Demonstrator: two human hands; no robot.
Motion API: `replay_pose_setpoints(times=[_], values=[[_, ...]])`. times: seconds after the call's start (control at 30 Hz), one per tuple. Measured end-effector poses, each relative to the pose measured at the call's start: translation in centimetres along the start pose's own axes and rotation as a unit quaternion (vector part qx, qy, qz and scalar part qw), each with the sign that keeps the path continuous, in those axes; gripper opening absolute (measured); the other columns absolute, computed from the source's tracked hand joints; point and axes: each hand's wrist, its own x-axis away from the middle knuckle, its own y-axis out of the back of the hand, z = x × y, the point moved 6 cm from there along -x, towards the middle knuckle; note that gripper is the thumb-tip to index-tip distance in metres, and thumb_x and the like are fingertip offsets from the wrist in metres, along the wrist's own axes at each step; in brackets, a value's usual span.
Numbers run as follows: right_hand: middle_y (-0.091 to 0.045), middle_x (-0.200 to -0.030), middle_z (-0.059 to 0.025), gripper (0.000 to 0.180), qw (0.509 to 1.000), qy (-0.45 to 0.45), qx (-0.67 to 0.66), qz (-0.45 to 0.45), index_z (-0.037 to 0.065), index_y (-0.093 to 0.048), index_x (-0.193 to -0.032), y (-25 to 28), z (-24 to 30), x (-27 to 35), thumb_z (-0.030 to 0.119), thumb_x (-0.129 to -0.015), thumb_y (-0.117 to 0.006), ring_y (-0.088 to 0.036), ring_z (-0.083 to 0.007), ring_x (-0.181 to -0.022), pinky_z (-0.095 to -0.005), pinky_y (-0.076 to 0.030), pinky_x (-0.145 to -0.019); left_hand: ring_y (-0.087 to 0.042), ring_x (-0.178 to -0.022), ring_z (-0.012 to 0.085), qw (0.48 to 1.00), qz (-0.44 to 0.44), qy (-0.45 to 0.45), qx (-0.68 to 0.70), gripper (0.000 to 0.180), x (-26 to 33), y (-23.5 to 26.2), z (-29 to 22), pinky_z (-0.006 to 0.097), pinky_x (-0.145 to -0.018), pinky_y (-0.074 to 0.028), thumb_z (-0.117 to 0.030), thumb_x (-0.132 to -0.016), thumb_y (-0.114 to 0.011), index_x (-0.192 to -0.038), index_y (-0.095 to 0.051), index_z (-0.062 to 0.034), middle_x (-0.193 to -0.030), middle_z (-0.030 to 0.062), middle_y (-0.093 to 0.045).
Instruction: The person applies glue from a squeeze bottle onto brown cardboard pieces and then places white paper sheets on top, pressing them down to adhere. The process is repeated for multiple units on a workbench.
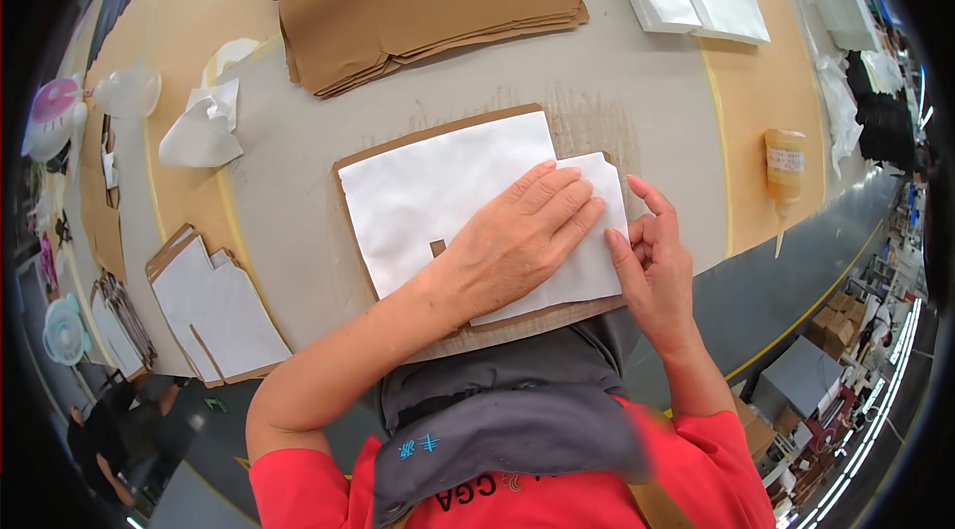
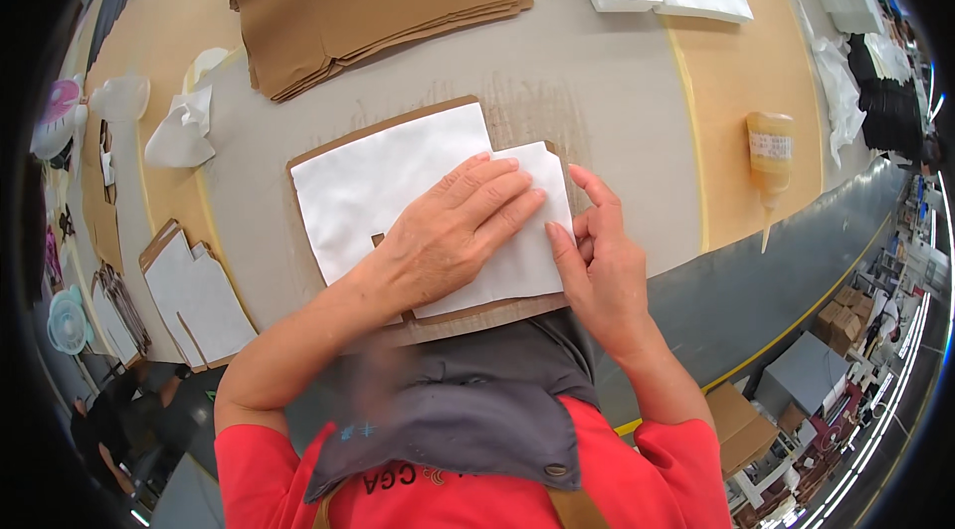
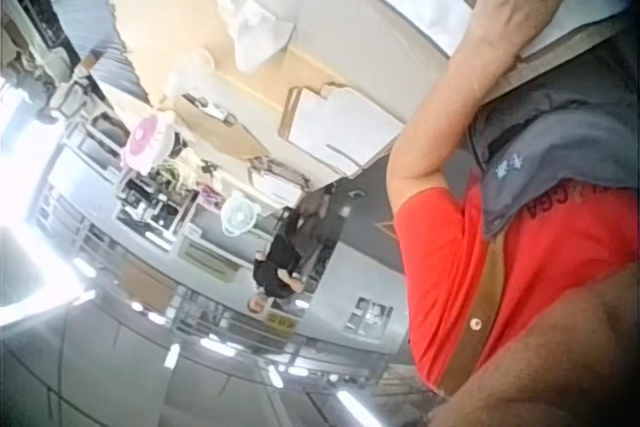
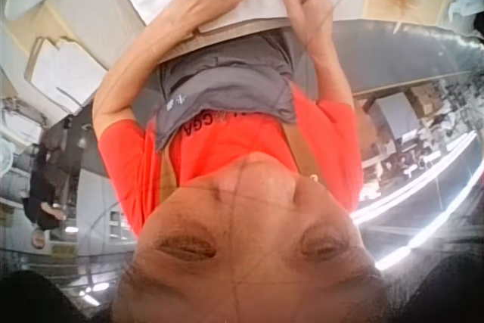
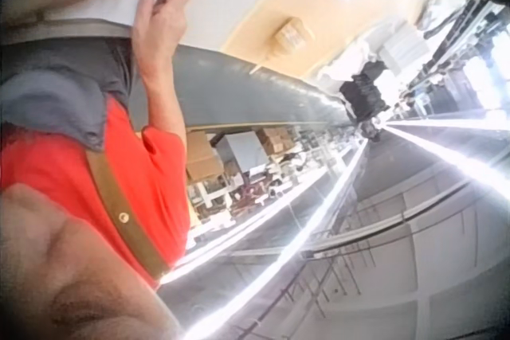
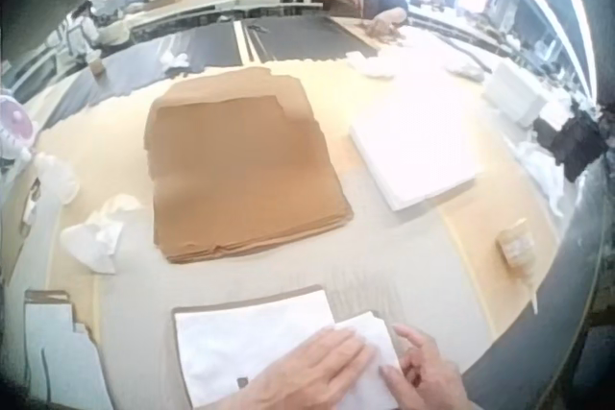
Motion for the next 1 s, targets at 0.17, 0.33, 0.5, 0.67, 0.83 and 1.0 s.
replay_pose_setpoints(times=[0.17, 0.33, 0.5, 0.67, 0.83, 1.0], values=[[-0.054, -0.072, -0.001, 0.051, 1.0, -0.001, 0.014, -0.002, 0.002, -0.045, -0.141, 0.0, 0.2, 0.0, 0.008, -0.094, -0.065, -0.048, -0.0072, -0.057, -0.0239, -0.044, -0.056, -0.053, -0.123, 0.0288, 1.0, 0.009, -0.007, 0.005, 0.037, 0.1, -0.3, 0.1, 0.043, -0.109, -0.044, -0.01, -0.081, -0.06, -0.118, -0.065, -0.0022, -0.123, 0.0126, -0.057], [-0.055, -0.073, -0.0021, 0.05, 1.0, 0.006, 0.011, -0.008, 0.003, -0.047, -0.139, 0.6, -0.3, 0.6, 0.008, -0.094, -0.066, -0.049, -0.0077, -0.057, -0.0233, -0.044, -0.057, -0.051, -0.125, 0.0303, 0.999, 0.027, -0.017, 0.003, 0.039, 0.6, -1.0, 0.2, 0.044, -0.111, -0.041, -0.016, -0.082, -0.065, -0.121, -0.066, -0.0109, -0.128, 0.0126, -0.055], [-0.059, -0.083, -0.0057, 0.044, 0.996, -0.032, -0.005, -0.087, 0.003, -0.055, -0.132, 3.3, -2.2, 1.8, 0.007, -0.09, -0.069, -0.056, -0.0125, -0.07, -0.026, -0.047, -0.064, -0.042, -0.133, 0.0287, 0.996, 0.081, -0.028, -0.02, 0.043, 0.7, -1.9, -0.2, 0.046, -0.116, -0.033, -0.032, -0.084, -0.07, -0.126, -0.063, -0.0254, -0.138, 0.0096, -0.049], [-0.066, -0.115, -0.0033, 0.03, 0.924, 0.287, 0.247, -0.05, 0.011, -0.07, -0.117, 2.1, -0.6, 5.3, 0.015, -0.087, -0.069, -0.056, -0.0212, -0.109, -0.0387, -0.039, -0.1, -0.038, -0.136, 0.0287, 0.995, 0.09, -0.038, -0.018, 0.04, 0.6, -2.1, -0.5, 0.049, -0.117, -0.029, -0.037, -0.088, -0.066, -0.126, -0.063, -0.0269, -0.139, 0.0101, -0.048], [-0.065, -0.128, 0.0043, 0.031, 0.886, 0.321, 0.333, -0.033, 0.014, -0.072, -0.116, 0.5, -1.9, 6.5, 0.016, -0.086, -0.067, -0.052, -0.0197, -0.124, -0.0467, -0.023, -0.116, -0.037, -0.138, 0.0324, 0.995, 0.088, -0.028, 0.033, 0.046, 0.7, -1.8, -0.3, 0.052, -0.117, -0.027, -0.041, -0.091, -0.063, -0.135, -0.057, -0.0271, -0.142, 0.0147, -0.045], [-0.063, -0.131, -0.0047, 0.033, 0.885, 0.327, 0.326, -0.063, 0.012, -0.071, -0.119, 2.0, 0.7, 6.6, 0.018, -0.087, -0.067, -0.051, -0.0258, -0.127, -0.0491, -0.023, -0.117, -0.031, -0.144, 0.036, 0.998, 0.031, 0.021, 0.056, 0.062, 0.8, 1.3, -1.3, 0.053, -0.118, -0.023, -0.043, -0.092, -0.061, -0.147, -0.044, -0.0221, -0.15, 0.0193, -0.039]])
